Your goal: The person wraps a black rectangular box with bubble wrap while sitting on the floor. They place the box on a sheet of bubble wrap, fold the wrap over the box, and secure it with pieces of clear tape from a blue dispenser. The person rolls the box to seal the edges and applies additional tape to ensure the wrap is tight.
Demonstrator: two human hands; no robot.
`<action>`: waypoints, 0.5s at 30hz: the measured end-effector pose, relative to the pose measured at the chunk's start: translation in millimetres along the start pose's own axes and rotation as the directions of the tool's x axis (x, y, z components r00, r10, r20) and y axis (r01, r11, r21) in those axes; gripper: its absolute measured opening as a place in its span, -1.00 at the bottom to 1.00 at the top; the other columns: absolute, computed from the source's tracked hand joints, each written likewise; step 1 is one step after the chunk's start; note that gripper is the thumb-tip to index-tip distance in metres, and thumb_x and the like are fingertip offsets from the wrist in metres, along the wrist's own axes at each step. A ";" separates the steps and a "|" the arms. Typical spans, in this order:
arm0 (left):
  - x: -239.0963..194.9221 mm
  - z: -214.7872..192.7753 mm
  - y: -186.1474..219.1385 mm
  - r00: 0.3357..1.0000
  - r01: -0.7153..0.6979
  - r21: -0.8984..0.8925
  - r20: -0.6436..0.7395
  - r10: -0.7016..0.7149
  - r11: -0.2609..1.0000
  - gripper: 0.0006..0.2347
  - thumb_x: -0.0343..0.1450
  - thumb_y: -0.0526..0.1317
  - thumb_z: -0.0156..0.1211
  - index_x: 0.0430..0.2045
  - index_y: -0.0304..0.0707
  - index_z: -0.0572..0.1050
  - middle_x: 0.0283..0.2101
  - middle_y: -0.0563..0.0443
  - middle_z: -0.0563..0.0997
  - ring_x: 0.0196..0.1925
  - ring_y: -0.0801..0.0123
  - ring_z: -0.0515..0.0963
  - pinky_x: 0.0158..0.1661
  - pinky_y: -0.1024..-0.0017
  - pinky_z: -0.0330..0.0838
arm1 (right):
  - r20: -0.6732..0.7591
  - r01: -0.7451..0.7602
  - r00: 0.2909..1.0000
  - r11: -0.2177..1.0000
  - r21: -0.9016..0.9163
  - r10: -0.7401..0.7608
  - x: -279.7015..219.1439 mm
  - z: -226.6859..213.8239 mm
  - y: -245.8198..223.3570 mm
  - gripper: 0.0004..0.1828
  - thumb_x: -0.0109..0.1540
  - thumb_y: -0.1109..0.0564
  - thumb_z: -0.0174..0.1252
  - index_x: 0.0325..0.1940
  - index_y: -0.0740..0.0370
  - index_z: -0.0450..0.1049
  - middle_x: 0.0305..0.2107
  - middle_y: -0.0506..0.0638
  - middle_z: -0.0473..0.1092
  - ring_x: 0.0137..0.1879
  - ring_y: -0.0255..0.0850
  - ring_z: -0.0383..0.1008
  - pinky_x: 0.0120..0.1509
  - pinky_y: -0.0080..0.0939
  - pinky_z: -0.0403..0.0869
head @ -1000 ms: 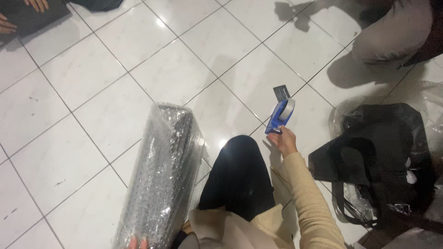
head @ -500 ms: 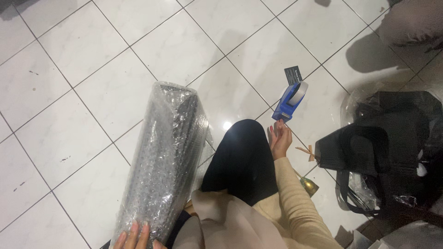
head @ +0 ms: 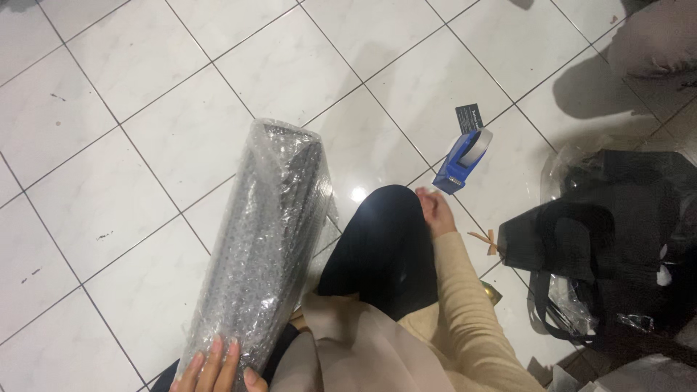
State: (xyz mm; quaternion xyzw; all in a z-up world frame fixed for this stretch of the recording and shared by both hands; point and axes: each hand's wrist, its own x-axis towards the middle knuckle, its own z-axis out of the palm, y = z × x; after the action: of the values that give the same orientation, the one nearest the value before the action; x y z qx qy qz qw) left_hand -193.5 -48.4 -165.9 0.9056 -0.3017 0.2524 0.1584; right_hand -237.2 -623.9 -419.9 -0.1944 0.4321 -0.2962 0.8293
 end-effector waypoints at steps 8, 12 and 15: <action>19.2 3.0 11.4 1.000 0.001 -0.022 -0.023 -0.001 1.000 -0.69 0.37 -0.13 0.05 -0.06 -0.12 0.61 0.06 -0.12 0.63 0.13 0.03 0.53 0.25 0.08 0.37 | 0.155 0.250 0.968 0.729 -0.637 -0.196 -67.7 98.5 -49.4 -0.69 0.37 -0.08 0.10 -0.13 0.23 0.48 -0.16 -0.03 0.45 -0.03 -0.24 0.42 -0.02 -0.26 0.43; 59.0 -22.8 20.6 0.995 -0.098 -0.102 -0.018 0.097 0.990 -0.67 0.28 -0.13 0.14 -0.10 -0.12 0.62 -0.04 -0.19 0.59 0.02 -0.01 0.56 0.09 0.08 0.43 | 0.480 0.506 0.855 0.517 -0.690 -0.196 -143.0 167.9 -101.0 -0.72 0.35 -0.07 0.14 -0.14 0.19 0.54 -0.26 -0.13 0.48 -0.15 -0.38 0.42 -0.13 -0.37 0.40; 80.6 -38.1 26.9 0.975 -0.186 -0.191 -0.157 0.157 0.964 -0.71 0.31 -0.16 0.22 -0.11 -0.15 0.64 -0.08 -0.04 0.63 0.01 0.13 0.59 -0.01 0.19 0.51 | 0.677 0.623 0.734 0.443 -0.645 -0.047 -212.8 215.6 -116.1 -0.78 0.38 0.03 0.16 -0.14 0.23 0.55 -0.32 -0.11 0.46 -0.20 -0.37 0.40 -0.14 -0.36 0.38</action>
State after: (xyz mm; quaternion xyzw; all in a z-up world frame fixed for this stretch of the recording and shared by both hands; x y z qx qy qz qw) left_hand -168.5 -90.0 -86.5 0.8349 -0.3917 0.2960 0.2489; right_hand -191.3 -556.2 -106.0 -0.7352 0.1994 -0.1431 0.6318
